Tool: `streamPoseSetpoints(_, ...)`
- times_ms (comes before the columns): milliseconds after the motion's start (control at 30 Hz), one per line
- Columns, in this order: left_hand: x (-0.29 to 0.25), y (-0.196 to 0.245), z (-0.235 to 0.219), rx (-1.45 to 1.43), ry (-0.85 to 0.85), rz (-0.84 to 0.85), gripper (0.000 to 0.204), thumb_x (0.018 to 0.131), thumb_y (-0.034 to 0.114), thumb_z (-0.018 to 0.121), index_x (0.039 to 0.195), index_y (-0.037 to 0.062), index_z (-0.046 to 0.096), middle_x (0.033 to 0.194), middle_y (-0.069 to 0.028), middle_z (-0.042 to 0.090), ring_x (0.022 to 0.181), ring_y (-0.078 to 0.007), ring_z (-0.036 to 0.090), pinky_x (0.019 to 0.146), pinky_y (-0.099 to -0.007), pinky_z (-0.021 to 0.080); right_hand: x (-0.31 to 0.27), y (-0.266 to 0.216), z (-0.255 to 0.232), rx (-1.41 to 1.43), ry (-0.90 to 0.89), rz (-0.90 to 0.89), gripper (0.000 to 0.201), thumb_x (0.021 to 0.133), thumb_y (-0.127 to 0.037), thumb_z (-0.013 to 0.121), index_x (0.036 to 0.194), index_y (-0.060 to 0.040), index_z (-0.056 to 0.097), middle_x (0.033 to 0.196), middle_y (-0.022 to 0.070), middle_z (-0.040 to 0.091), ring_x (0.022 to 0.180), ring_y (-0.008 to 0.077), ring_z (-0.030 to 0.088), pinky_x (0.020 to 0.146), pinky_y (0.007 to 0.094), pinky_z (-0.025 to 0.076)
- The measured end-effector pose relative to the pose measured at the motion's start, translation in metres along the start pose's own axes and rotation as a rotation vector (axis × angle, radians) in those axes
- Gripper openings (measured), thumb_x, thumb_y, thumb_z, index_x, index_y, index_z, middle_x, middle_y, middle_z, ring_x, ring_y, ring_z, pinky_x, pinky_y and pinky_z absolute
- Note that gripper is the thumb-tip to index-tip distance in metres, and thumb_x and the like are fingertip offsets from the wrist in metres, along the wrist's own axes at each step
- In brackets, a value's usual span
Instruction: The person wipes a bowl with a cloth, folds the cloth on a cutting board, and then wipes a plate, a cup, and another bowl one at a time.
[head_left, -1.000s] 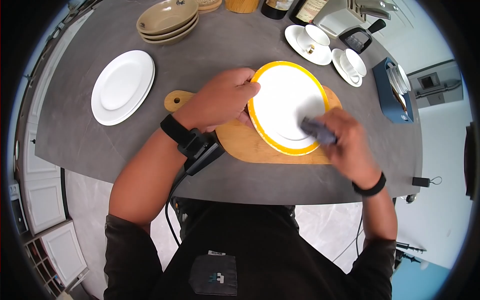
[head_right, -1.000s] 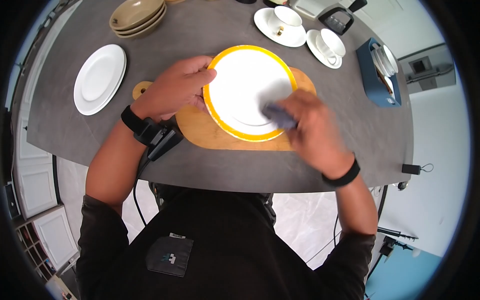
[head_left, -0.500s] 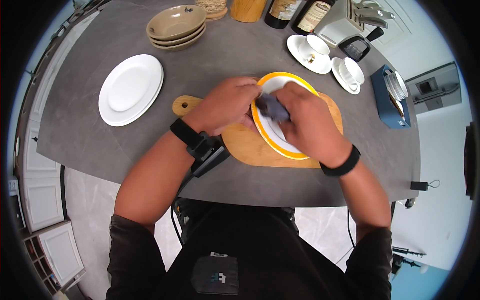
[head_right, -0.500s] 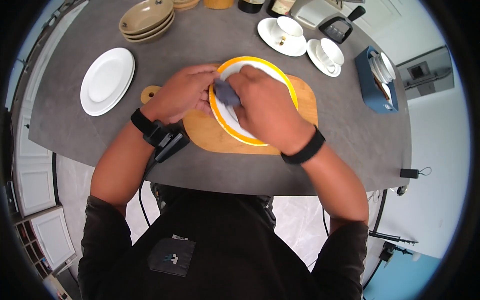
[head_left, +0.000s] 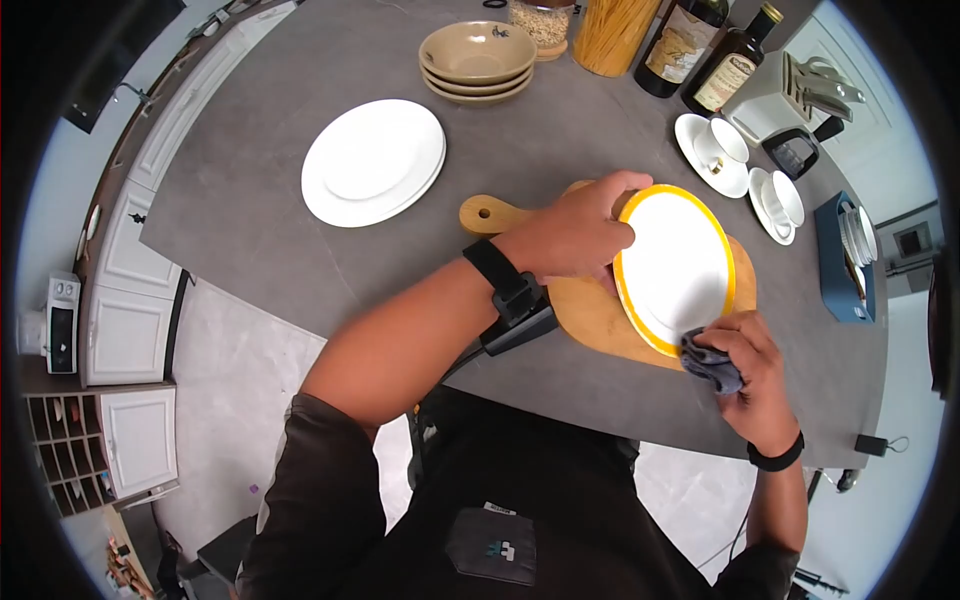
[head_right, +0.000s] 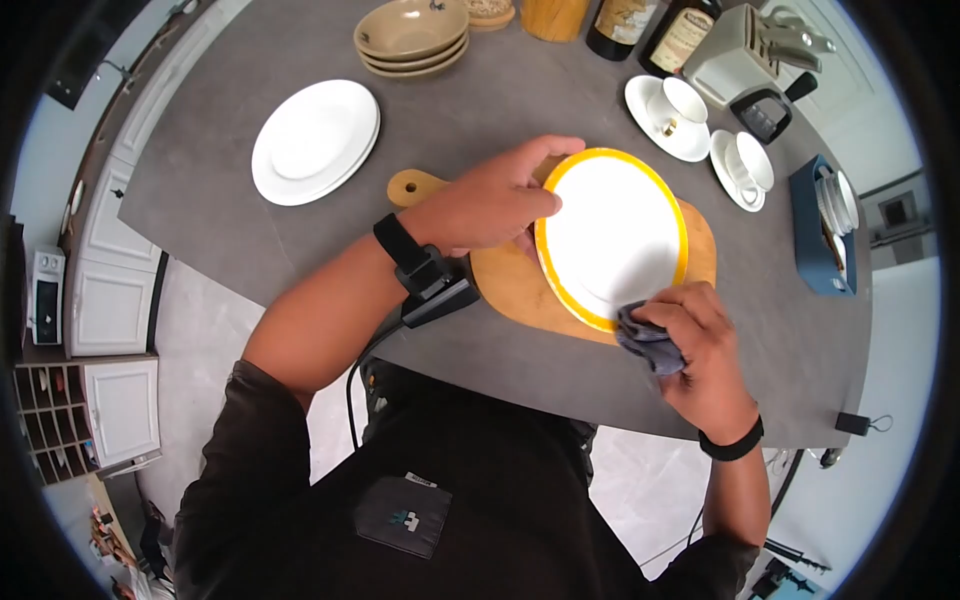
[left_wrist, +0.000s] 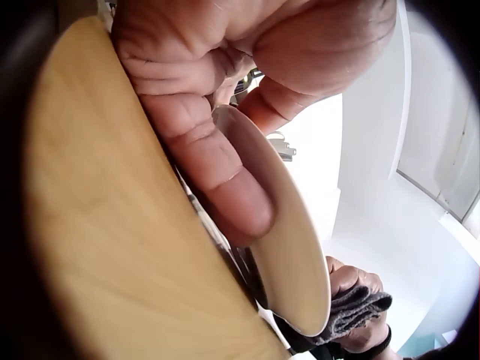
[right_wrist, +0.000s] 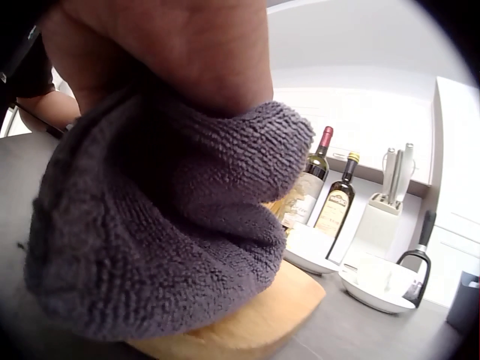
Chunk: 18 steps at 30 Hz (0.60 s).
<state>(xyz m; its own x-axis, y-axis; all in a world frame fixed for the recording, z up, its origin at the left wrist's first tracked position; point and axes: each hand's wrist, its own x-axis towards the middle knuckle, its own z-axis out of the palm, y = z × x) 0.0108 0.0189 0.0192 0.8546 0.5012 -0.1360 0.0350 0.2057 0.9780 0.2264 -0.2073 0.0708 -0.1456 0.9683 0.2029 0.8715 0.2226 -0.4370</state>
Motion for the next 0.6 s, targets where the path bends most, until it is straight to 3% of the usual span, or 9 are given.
streamPoseSetpoints(100, -0.001, 0.004, 0.0, 0.011, -0.018, -0.002, 0.065, 0.109, 0.016, 0.059, 0.167, 0.0039, 0.032, 0.124, -0.0194, 0.07, 0.1, -0.0219, 0.075, 0.076, -0.0371, 0.069, -0.008, 0.004, -0.002, -0.009, 0.042, 0.041, 0.049, 0.067, 0.017, 0.072, 0.112, -0.0037, 0.075, 0.11, 0.0131, 0.071, 0.103, 0.0366, 0.068, 0.09, 0.042, 0.055)
streamPoseSetpoints(200, -0.002, 0.006, 0.001, 0.03, -0.016, -0.014, 0.061, 0.11, 0.018, 0.059, 0.163, 0.0002, 0.035, 0.123, -0.019, 0.07, 0.097, -0.0216, 0.076, 0.074, -0.0373, 0.068, -0.019, 0.018, 0.001, 0.016, 0.149, 0.143, 0.048, 0.07, 0.019, 0.069, 0.113, -0.0022, 0.073, 0.109, 0.0157, 0.071, 0.102, 0.0383, 0.068, 0.089, 0.0412, 0.055)
streamPoseSetpoints(267, 0.0, 0.004, 0.003, 0.058, 0.034, -0.051, 0.052, 0.111, 0.019, 0.059, 0.155, -0.0048, 0.043, 0.121, -0.0173, 0.07, 0.094, -0.0209, 0.076, 0.074, -0.0366, 0.068, -0.022, 0.026, -0.002, -0.004, 0.166, 0.209, 0.045, 0.073, 0.019, 0.069, 0.113, -0.0004, 0.072, 0.108, 0.0162, 0.07, 0.1, 0.0379, 0.069, 0.09, 0.0396, 0.055)
streamPoseSetpoints(367, 0.005, 0.0, -0.004, 0.039, -0.039, -0.078, 0.044, 0.112, 0.02, 0.06, 0.144, -0.0084, 0.051, 0.12, -0.0158, 0.071, 0.093, -0.0202, 0.076, 0.076, -0.0364, 0.067, -0.027, 0.028, -0.008, -0.049, 0.225, 0.318, 0.039, 0.078, 0.016, 0.068, 0.114, 0.002, 0.07, 0.107, 0.0176, 0.07, 0.096, 0.0372, 0.07, 0.089, 0.0365, 0.054)
streamPoseSetpoints(433, 0.004, 0.005, -0.002, 0.028, -0.013, -0.081, 0.037, 0.112, 0.021, 0.061, 0.136, -0.0069, 0.057, 0.121, -0.0148, 0.07, 0.098, -0.021, 0.076, 0.082, -0.0376, 0.067, -0.032, 0.031, -0.004, 0.015, 0.291, 0.397, 0.038, 0.079, 0.016, 0.067, 0.114, 0.0014, 0.07, 0.106, 0.0174, 0.07, 0.096, 0.0368, 0.07, 0.09, 0.0363, 0.054)
streamPoseSetpoints(500, 0.008, -0.004, -0.005, -0.207, 0.095, -0.1, 0.036, 0.112, 0.018, 0.056, 0.134, -0.0102, 0.052, 0.122, -0.0189, 0.068, 0.103, -0.0266, 0.077, 0.084, -0.0416, 0.07, -0.036, 0.033, 0.001, 0.013, 0.352, 0.404, 0.037, 0.079, 0.015, 0.065, 0.113, 0.0013, 0.07, 0.106, 0.0175, 0.071, 0.098, 0.0376, 0.07, 0.091, 0.0371, 0.054)
streamPoseSetpoints(533, 0.007, -0.002, -0.004, -0.232, 0.16, -0.103, 0.026, 0.113, 0.017, 0.059, 0.127, -0.0054, 0.057, 0.123, -0.0168, 0.069, 0.107, -0.0253, 0.074, 0.094, -0.0444, 0.066, -0.037, 0.036, 0.003, 0.016, 0.368, 0.364, 0.039, 0.077, 0.015, 0.065, 0.113, 0.0015, 0.071, 0.107, 0.0189, 0.071, 0.099, 0.04, 0.07, 0.091, 0.0393, 0.055)
streamPoseSetpoints(600, 0.01, -0.005, -0.007, -0.278, 0.206, -0.065, 0.029, 0.112, 0.015, 0.058, 0.13, -0.0077, 0.054, 0.123, -0.0178, 0.068, 0.109, -0.0273, 0.074, 0.094, -0.0446, 0.067, -0.039, 0.037, 0.007, 0.021, 0.413, 0.32, 0.041, 0.074, 0.014, 0.066, 0.112, 0.0009, 0.071, 0.107, 0.0199, 0.072, 0.101, 0.0424, 0.068, 0.09, 0.0429, 0.054)
